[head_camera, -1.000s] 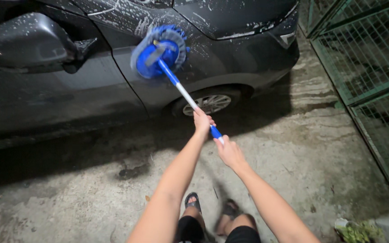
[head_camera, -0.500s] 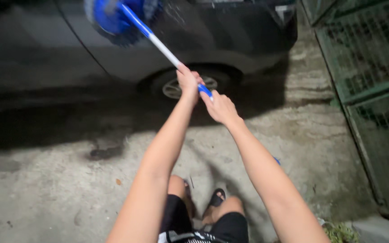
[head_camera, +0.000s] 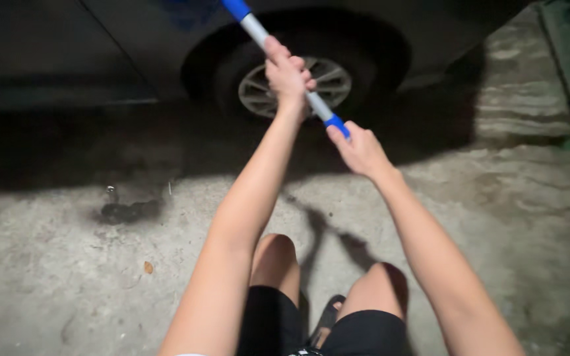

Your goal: The person scrubs the rear and side of a black car using a long-handled blue brush and applies soap from a yellow bottle. They work on the trunk, rear window, side panels, and wheel, then rinse the brush with a hose.

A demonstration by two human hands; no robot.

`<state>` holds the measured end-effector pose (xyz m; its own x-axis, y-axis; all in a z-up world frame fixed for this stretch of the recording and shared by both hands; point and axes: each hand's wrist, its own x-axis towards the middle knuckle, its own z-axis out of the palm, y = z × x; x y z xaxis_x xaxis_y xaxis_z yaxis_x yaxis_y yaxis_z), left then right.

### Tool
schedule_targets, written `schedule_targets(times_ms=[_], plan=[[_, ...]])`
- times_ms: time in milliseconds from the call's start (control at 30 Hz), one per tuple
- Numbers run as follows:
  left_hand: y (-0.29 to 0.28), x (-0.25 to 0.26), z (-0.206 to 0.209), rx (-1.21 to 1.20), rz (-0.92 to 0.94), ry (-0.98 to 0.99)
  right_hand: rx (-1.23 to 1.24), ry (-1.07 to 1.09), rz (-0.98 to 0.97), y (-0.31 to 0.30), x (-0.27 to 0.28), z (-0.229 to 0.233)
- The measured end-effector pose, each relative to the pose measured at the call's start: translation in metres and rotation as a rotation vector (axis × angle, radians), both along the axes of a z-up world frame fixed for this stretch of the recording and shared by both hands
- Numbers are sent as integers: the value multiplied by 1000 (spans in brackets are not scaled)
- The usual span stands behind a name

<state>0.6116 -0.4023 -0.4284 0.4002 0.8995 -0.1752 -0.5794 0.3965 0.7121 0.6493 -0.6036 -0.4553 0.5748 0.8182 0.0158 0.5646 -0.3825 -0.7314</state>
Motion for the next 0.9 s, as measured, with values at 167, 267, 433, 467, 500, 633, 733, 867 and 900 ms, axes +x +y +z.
schedule_targets(times_ms=[167,267,433,467,500,633,733,867,900], plan=[[-13,38,-71,92,-52,-27,197,-207,41,31,40,-60],[-24,37,-104,111,-119,-2,212,-200,106,40,47,-79],[-27,23,-131,-33,-210,-120,146,-22,-13,-8,30,-102],[-23,18,-133,-61,-212,-152,141,-7,54,-14,32,-104],[-20,13,-136,-102,-210,-183,124,9,122,-25,35,-107],[-18,-5,-137,-145,-131,-288,-316,511,211,-40,63,-118],[-20,-34,-131,-230,-262,-405,-498,829,304,-44,73,-130],[1,-65,-122,-304,-255,-438,-535,823,348,-41,82,-129],[8,-70,-124,-257,-228,-470,-537,734,359,-40,80,-128]])
